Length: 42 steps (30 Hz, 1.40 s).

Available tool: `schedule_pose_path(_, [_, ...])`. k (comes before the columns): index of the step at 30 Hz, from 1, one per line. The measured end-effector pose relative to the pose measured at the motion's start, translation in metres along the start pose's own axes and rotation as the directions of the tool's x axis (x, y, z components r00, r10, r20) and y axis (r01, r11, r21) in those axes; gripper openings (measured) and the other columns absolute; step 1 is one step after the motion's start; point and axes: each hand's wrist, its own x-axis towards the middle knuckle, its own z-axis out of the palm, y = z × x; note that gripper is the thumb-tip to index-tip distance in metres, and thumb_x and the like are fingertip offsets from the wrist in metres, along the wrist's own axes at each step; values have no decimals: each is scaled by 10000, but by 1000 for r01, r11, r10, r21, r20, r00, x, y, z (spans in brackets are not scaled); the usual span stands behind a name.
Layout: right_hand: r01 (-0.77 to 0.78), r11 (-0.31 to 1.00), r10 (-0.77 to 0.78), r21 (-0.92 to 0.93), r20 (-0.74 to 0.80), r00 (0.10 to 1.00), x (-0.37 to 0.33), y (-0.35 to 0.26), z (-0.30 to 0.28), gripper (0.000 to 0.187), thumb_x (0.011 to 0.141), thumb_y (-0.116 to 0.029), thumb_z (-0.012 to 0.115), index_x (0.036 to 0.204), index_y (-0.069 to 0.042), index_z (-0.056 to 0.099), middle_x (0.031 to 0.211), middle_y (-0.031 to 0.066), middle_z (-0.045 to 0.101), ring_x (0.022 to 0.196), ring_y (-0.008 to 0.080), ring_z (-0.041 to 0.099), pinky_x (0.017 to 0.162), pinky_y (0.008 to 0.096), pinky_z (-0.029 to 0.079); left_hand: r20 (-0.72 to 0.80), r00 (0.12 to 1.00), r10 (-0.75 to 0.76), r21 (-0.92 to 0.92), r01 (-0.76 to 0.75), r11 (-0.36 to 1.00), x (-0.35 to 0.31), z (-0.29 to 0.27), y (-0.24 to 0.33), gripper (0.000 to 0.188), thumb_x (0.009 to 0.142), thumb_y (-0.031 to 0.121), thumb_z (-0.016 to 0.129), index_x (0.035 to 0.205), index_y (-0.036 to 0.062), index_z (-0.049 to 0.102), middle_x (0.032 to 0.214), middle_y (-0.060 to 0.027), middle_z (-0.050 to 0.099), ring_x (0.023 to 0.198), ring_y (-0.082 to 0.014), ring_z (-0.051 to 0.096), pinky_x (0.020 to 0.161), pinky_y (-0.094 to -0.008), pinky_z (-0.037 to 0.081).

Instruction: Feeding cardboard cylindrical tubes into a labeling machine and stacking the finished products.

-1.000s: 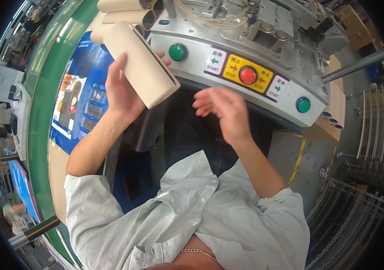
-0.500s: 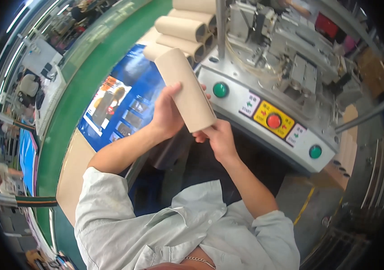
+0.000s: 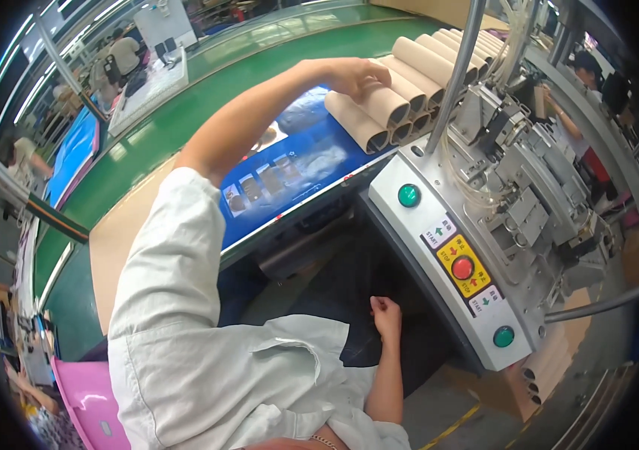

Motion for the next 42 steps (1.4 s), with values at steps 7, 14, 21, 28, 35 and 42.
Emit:
schedule_pose_path(7, [-23,998,19,60,73,997,24,12,4,357,1085,-293,653,1241,15,740,944,73,725,764,131,640,680,266,528,-196,975,108,390,-24,921,-6,33,-49,749,750,154,824,1452,365,665,1549,-107,524,1352,-386,488,1168,-564,398])
schedule_pose_path(14, [26,997,-18,-73,109,994,23,41,-11,361,1081,-314,663,1266,-13,739,904,9,661,738,102,573,673,260,510,-410,911,54,350,102,931,-160,70,-4,740,816,271,846,1502,259,570,1610,-157,436,1370,-414,472,1162,-563,389])
schedule_pose_path(21, [-14,998,20,-64,95,995,33,41,-9,335,1084,-277,654,1288,-22,730,931,19,658,754,100,550,689,252,466,-608,794,-5,164,132,978,-354,142,12,665,886,435,811,1414,102,581,1556,-227,439,1329,-443,477,1144,-579,378])
schedule_pose_path(28, [-69,997,73,-30,125,990,64,41,-18,313,1079,-249,647,1259,-3,717,896,2,609,750,97,490,683,270,417,-690,715,-112,103,250,963,-343,142,20,706,953,541,729,1454,101,497,1573,-233,366,1383,-471,378,1172,-586,335])
schedule_pose_path(35, [-101,989,105,105,-39,994,74,23,-7,369,1072,-324,659,1309,-45,705,953,46,607,832,153,517,805,337,452,-647,743,-170,63,275,959,-347,141,26,689,950,518,732,1448,103,500,1576,-229,364,1380,-467,375,1177,-584,335])
schedule_pose_path(42, [-123,959,118,255,33,992,80,45,-8,408,1055,-327,672,1362,-58,691,1115,89,664,965,194,574,904,350,449,-652,736,-181,87,310,947,-346,142,22,704,934,525,741,1454,114,503,1574,-219,386,1380,-459,382,1183,-571,337])
